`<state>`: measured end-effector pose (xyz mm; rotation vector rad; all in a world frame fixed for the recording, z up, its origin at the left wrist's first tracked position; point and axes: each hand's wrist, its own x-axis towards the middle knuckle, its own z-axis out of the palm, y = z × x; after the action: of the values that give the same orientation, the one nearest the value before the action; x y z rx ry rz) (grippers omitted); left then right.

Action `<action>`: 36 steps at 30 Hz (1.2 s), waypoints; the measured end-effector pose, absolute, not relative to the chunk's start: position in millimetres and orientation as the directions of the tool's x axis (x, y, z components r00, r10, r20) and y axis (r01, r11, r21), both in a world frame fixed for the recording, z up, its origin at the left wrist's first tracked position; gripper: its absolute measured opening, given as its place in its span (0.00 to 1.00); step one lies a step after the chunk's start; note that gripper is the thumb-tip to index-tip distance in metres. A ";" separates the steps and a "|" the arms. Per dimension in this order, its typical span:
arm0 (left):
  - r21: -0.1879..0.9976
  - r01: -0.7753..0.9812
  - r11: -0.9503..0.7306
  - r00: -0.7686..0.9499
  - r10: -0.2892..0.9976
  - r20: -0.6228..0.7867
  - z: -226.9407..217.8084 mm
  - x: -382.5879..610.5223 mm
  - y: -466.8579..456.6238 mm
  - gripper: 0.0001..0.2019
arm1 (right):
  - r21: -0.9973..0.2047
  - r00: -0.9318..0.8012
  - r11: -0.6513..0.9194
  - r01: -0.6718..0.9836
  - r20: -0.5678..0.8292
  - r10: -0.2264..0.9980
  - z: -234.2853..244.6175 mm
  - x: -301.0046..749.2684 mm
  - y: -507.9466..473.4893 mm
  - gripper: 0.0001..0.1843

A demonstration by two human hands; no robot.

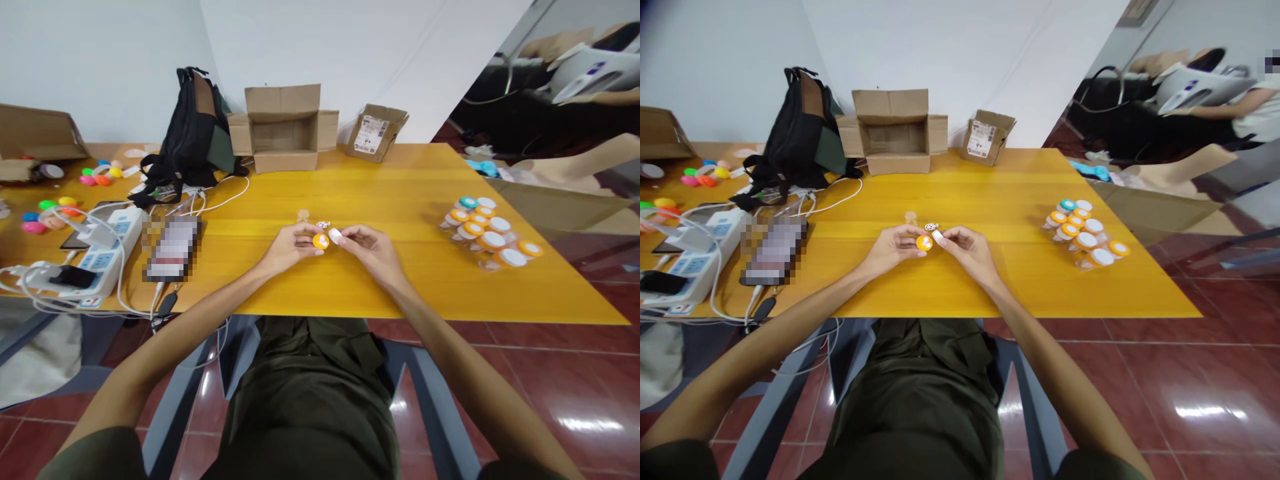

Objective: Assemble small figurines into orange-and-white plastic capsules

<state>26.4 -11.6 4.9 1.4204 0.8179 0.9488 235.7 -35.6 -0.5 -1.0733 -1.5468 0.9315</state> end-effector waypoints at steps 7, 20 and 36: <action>0.991 -0.102 -0.091 0.355 0.927 0.122 6.8 26.8 -14.6 0.20 | -0.684 -0.240 0.521 0.511 0.469 0.850 -1.7 234.7 -41.4 0.08; 0.989 -0.048 -0.139 0.387 0.910 0.146 1.9 28.8 -15.0 0.21 | -0.811 -0.132 0.445 0.380 0.429 0.894 8.1 213.1 -47.5 0.09; 0.991 -0.022 -0.133 0.393 0.910 0.131 2.3 31.2 -17.1 0.19 | -0.608 -0.260 0.576 0.547 0.530 0.807 14.3 213.1 -50.6 0.14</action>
<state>31.2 -17.1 2.3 1.4745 0.8406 0.9936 213.1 -50.6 14.3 -1.0864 -1.9470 0.3818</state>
